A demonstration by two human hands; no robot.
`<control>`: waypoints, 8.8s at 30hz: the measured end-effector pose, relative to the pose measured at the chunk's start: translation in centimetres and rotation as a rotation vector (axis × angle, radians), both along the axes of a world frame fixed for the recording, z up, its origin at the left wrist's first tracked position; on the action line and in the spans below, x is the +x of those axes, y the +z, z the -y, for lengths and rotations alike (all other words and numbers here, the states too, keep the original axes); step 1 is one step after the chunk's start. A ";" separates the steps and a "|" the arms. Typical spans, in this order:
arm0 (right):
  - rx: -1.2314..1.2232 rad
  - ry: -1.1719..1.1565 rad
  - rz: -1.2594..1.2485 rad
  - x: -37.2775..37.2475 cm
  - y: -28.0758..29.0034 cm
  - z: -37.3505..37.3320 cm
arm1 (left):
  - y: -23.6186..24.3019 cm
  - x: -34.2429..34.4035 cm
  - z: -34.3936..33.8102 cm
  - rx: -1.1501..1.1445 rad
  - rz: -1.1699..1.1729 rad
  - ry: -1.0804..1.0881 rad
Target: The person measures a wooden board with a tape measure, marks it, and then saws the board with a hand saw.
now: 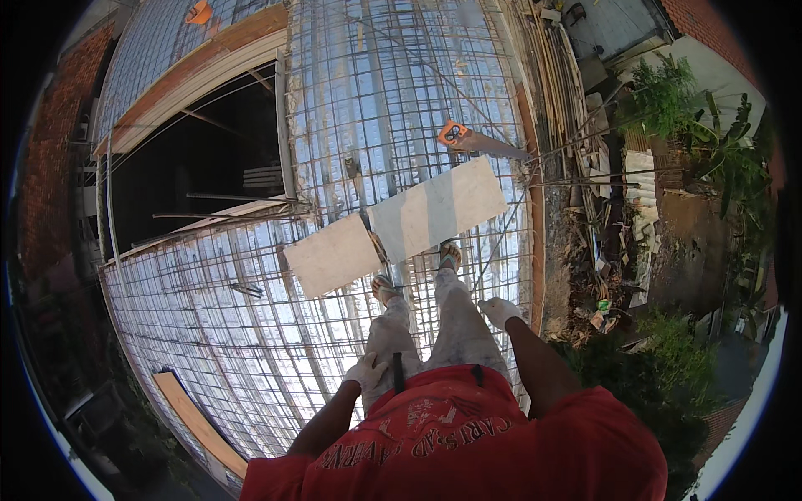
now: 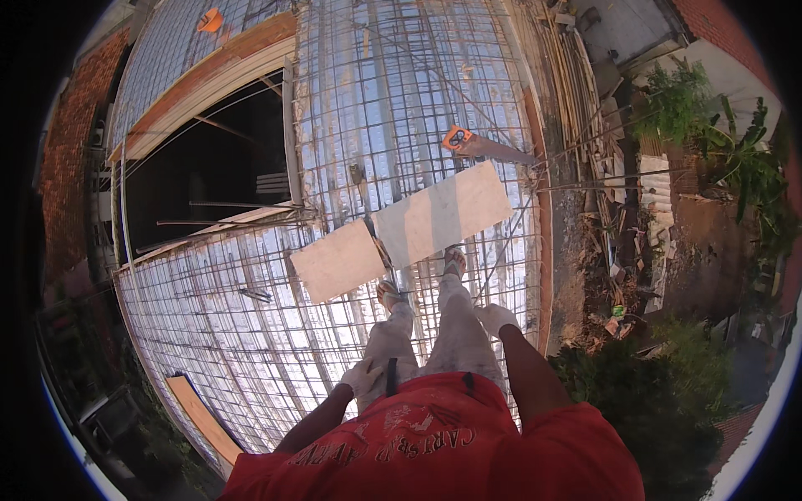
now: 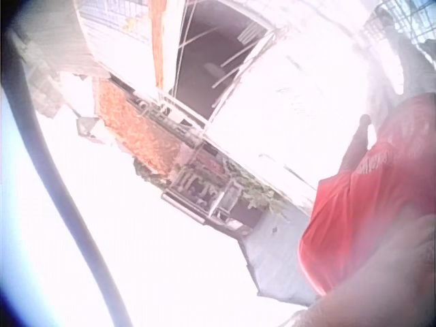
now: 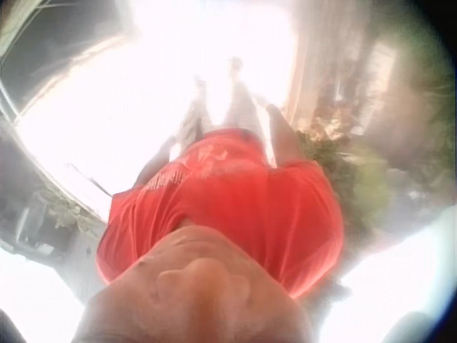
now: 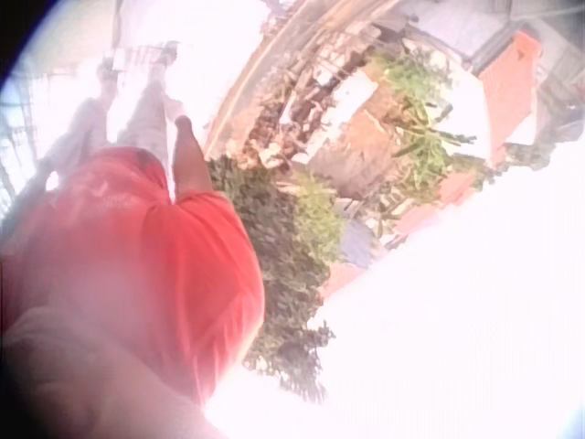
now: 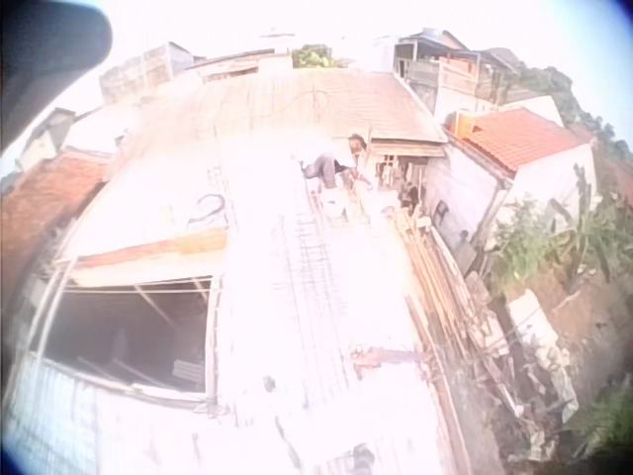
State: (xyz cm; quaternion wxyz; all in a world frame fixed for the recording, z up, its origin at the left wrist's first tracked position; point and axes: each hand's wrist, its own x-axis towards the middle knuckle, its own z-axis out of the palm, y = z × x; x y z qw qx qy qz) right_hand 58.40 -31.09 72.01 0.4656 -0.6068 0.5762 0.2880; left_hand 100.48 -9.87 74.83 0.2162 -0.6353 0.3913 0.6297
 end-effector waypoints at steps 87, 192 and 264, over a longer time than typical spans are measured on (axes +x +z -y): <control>-0.601 -0.245 0.863 16.2 25.9 8.1 | 16.1 16.4 18.6 -1.297 0.109 0.866; 0.059 -0.810 -0.179 13.6 -29.2 51.7 | 0.2 16.2 70.7 -0.480 0.355 -0.683; -0.023 1.407 0.154 52.7 14.9 95.9 | -0.7 -9.1 62.4 0.048 0.759 1.821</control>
